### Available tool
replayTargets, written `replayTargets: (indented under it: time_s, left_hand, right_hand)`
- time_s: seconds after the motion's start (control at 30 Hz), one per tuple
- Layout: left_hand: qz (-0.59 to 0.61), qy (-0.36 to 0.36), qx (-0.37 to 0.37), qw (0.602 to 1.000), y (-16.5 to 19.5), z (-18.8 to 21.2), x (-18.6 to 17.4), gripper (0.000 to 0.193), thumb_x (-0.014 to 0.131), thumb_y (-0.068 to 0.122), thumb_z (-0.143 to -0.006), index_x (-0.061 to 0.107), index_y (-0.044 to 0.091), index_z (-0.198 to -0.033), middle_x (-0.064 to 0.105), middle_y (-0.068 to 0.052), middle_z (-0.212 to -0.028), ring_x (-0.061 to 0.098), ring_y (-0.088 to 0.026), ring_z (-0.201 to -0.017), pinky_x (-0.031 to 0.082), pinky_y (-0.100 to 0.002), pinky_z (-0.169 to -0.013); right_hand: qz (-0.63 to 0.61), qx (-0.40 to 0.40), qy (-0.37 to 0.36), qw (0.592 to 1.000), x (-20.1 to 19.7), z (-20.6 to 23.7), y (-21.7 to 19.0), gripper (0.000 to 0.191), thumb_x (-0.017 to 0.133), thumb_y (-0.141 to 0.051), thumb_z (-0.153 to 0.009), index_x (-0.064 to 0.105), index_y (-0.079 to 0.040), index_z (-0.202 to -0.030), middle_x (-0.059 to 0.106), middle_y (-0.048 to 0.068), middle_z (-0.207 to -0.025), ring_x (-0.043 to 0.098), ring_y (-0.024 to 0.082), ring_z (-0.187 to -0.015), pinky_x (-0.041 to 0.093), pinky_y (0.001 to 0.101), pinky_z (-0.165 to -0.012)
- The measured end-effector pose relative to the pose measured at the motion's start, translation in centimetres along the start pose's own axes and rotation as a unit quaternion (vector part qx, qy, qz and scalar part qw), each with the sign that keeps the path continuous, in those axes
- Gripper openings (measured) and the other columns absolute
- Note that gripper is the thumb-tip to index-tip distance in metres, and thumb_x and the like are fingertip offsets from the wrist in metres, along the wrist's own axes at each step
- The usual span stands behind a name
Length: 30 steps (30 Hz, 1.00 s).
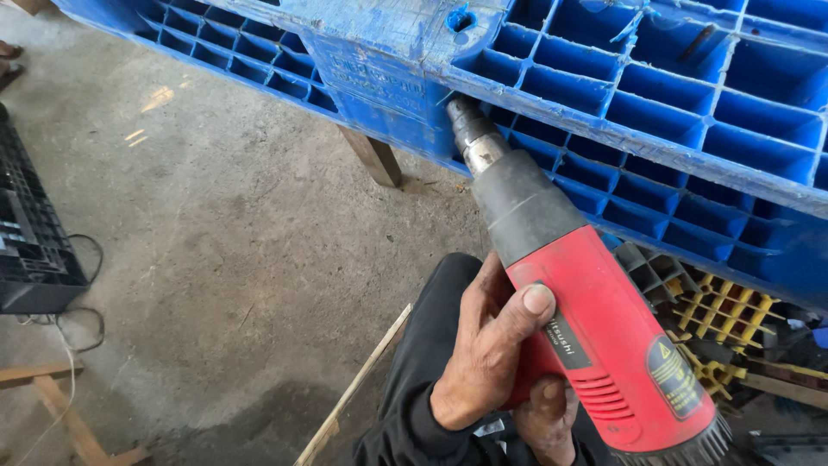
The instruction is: The person uses a soldering iron to melt and smooth a damaged area on a blue plastic crate. They then switch to a red heat gun to apply heat to the same spot, holding the crate steady with one hand while operating the tool with the other.
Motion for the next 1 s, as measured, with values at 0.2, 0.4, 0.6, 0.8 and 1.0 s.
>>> replayTargets:
  time_s: [0.2, 0.4, 0.6, 0.8, 1.0]
  left_hand:
    - [-0.03, 0.016, 0.001, 0.999, -0.9, 0.2, -0.9, 0.079, 0.072, 0.047, -0.095, 0.048, -0.006, -0.148, 0.062, -0.016, -0.137, 0.06, -0.022, -0.127, 0.045, -0.037, -0.113]
    - [-0.05, 0.017, -0.01, 0.999, -1.8, -0.1, -0.7, 0.077, 0.07, 0.047, -0.096, 0.048, -0.006, -0.147, 0.062, -0.016, -0.136, 0.06, -0.022, -0.126, 0.045, -0.036, -0.113]
    - [-0.06, 0.023, -0.016, 0.998, -2.2, -0.2, -0.5, 0.074, 0.069, 0.047, -0.097, 0.05, -0.006, -0.144, 0.063, -0.016, -0.132, 0.06, -0.021, -0.124, 0.047, -0.037, -0.111]
    - [-0.011, 0.01, -0.004, 1.0, -3.1, -1.2, 0.3, 0.071, 0.074, 0.041, -0.097, 0.048, -0.005, -0.146, 0.062, -0.014, -0.131, 0.061, -0.02, -0.122, 0.048, -0.036, -0.109]
    - [0.044, 0.007, 0.015, 0.999, -4.0, -2.7, 1.4, 0.062, 0.075, 0.027, -0.101, 0.046, -0.005, -0.145, 0.062, -0.014, -0.132, 0.061, -0.02, -0.123, 0.049, -0.036, -0.111]
  right_hand:
    - [-0.011, 0.035, -0.001, 0.999, 0.2, 0.5, 0.6, 0.092, 0.062, -0.06, -0.1, 0.029, 0.002, -0.159, 0.04, 0.019, -0.159, 0.045, 0.031, -0.143, 0.041, 0.0469, -0.117]
    - [-0.04, 0.057, 0.013, 0.997, -0.4, 0.7, 0.9, 0.093, 0.063, -0.06, -0.098, 0.026, -0.001, -0.16, 0.037, 0.018, -0.16, 0.043, 0.032, -0.144, 0.04, 0.0475, -0.116]
    - [-0.048, 0.068, 0.019, 0.996, -0.6, 0.6, 0.9, 0.093, 0.063, -0.06, -0.098, 0.027, -0.002, -0.161, 0.038, 0.018, -0.159, 0.044, 0.031, -0.143, 0.042, 0.0478, -0.115]
    - [-0.057, 0.065, 0.051, 0.995, -1.1, -1.5, -0.3, 0.091, 0.061, -0.063, -0.099, 0.031, -0.001, -0.158, 0.043, 0.017, -0.155, 0.048, 0.029, -0.139, 0.044, 0.045, -0.112]
    - [-0.098, 0.141, 0.07, 0.983, -1.9, -4.7, -2.2, 0.093, 0.057, -0.067, -0.095, 0.03, -0.005, -0.159, 0.045, 0.014, -0.154, 0.05, 0.029, -0.138, 0.044, 0.0437, -0.112]
Point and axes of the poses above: each hand's wrist, its own z-axis away from the middle knuckle, its own x-axis out of the palm, y = z × x, the point moved 6 cm from there along -z, towards the middle knuckle
